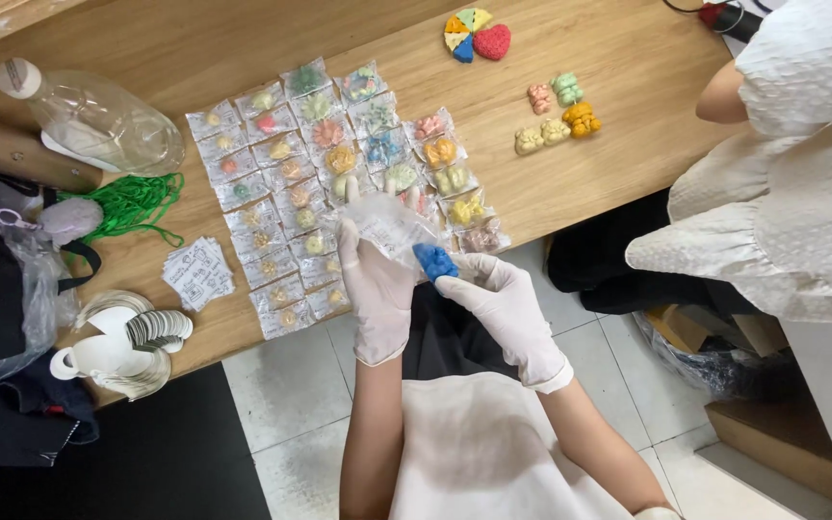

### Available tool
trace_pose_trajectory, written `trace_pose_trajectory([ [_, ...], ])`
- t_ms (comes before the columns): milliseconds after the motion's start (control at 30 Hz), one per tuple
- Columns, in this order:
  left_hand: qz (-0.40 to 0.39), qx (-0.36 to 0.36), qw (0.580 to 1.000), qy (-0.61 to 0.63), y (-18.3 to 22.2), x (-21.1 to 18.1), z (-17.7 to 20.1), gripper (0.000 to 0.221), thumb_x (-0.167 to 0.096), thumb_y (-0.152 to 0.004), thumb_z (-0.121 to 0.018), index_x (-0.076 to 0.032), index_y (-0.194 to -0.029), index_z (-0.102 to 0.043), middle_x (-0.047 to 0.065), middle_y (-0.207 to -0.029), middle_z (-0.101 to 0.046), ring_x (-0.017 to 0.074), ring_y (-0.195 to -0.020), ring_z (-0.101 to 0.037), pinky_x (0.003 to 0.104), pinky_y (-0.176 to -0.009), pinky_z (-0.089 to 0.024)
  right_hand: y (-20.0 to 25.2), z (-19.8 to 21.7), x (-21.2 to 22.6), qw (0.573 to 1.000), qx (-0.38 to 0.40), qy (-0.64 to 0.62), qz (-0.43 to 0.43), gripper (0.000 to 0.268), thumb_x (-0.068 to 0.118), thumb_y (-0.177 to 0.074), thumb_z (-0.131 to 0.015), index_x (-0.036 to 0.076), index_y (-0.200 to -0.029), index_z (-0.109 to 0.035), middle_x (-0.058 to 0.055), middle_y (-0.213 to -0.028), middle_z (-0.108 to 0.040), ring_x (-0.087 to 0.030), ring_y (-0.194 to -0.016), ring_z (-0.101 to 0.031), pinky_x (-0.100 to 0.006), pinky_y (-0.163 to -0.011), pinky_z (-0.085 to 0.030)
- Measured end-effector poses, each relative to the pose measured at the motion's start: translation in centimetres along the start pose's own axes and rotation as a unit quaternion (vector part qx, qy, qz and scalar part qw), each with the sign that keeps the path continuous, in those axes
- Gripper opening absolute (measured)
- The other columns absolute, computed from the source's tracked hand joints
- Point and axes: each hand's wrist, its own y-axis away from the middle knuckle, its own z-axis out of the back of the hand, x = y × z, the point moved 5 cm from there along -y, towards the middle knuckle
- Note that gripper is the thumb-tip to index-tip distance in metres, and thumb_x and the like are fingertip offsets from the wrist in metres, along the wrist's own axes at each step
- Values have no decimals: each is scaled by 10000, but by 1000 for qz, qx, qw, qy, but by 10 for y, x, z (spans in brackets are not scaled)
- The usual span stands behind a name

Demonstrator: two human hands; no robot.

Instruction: Packaging small colorful wax melts into small bags and labeling them.

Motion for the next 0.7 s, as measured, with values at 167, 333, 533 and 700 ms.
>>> trace_pose_trajectory([
  [167, -2, 25, 999, 28, 7, -3, -6, 809, -321, -982, -656, -201, -1664, -238, 158, -1628, -333, 409, -1497, -377, 539, -1253, -317, 11, -3, 14, 999, 9, -9, 46, 301, 59, -891, -753, -53, -1167, -718, -80, -1047, -793, -84, -903, -704, -233, -828, -557],
  [333, -5, 44, 999, 28, 16, -6, -15, 832, -257, -955, -675, -219, -1654, -226, 168, -1623, -364, 422, -1461, -378, 574, -1226, -293, 16, -10, 14, 997, -10, -3, 77, 340, 39, -889, -753, -76, -1198, -669, -104, -1050, -788, -89, -920, -724, -227, -829, -578],
  [533, 37, 73, 992, 101, 31, -3, -9, 820, -169, -908, -660, -216, -1639, -293, 118, -1604, -443, 339, -1488, -408, 502, -1273, -295, 18, -3, 6, 992, -35, -4, 123, 405, 41, -864, -759, -67, -1234, -633, -79, -1056, -769, -81, -919, -739, -230, -826, -597],
  [700, 79, 14, 996, 47, 49, 10, 41, 654, -106, -935, -643, 52, -1534, -433, 155, -1524, -530, 319, -1432, -488, 494, -1269, -333, 16, 10, -9, 967, 18, 150, 203, 519, -41, -769, -858, -33, -1268, -715, -32, -1093, -615, -85, -888, -623, -237, -835, -563],
])
